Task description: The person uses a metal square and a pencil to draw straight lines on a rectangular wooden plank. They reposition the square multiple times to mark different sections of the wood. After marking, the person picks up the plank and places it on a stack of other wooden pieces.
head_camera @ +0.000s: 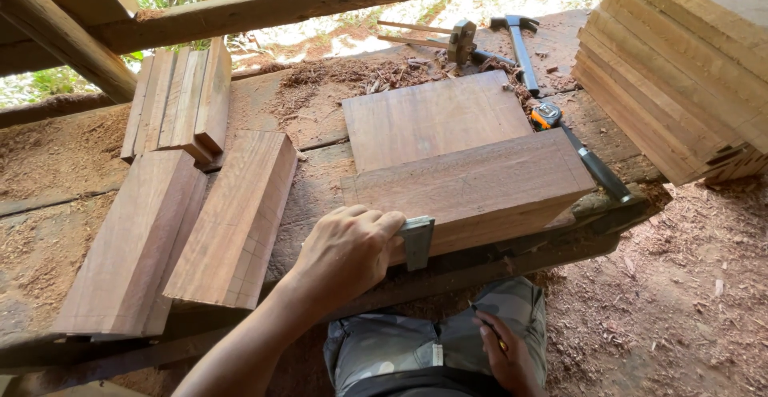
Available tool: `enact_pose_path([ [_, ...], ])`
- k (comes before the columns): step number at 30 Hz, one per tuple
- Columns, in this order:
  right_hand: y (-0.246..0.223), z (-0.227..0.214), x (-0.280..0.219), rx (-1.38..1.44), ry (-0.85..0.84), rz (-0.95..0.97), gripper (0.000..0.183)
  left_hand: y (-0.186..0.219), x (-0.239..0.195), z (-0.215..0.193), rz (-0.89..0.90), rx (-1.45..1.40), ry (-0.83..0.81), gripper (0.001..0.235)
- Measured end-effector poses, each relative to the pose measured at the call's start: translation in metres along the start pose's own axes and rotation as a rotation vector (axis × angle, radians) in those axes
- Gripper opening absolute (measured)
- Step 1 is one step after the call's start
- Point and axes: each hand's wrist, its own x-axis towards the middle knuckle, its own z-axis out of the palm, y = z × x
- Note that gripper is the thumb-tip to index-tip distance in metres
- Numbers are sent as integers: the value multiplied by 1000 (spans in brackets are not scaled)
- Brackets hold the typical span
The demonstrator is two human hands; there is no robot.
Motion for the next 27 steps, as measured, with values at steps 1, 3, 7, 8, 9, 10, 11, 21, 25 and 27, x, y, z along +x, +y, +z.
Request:
enact_pose_path([
  [1,-7,0,2,-1,-1,-1,45,0,0,-1,-2,1,1,9],
  [3,-18,0,1,-130,-6,-55,47,1,0,-3,13,-17,9,8],
  [7,-3,5,8,-90,8,-118,48,2,0,-5,10,-25,4,10],
  [8,-3,5,9,-101,7,-135,48,2,0,-5,12,-21,8,9],
  [9,-2,6,10,-112,6,-152,48,1,0,-5,15,-17,12,8],
  [10,1,6,9,-110,6,-149,48,1,0,-5,16,-17,9,8],
  [11,5,6,9,-104,-11,-134,48,2,-1,-5,16,-25,14,11],
  [21,-1,6,5,-50,-29,-75,51,3,0,-8,10,-9,20,14],
  [25,-27,5,7,-53,17,-165,48,2,-1,-5,11,-27,21,14],
  [27,-48,4,4,12,24,-341,40,0,-2,-1,-5,-3,-2,18],
])
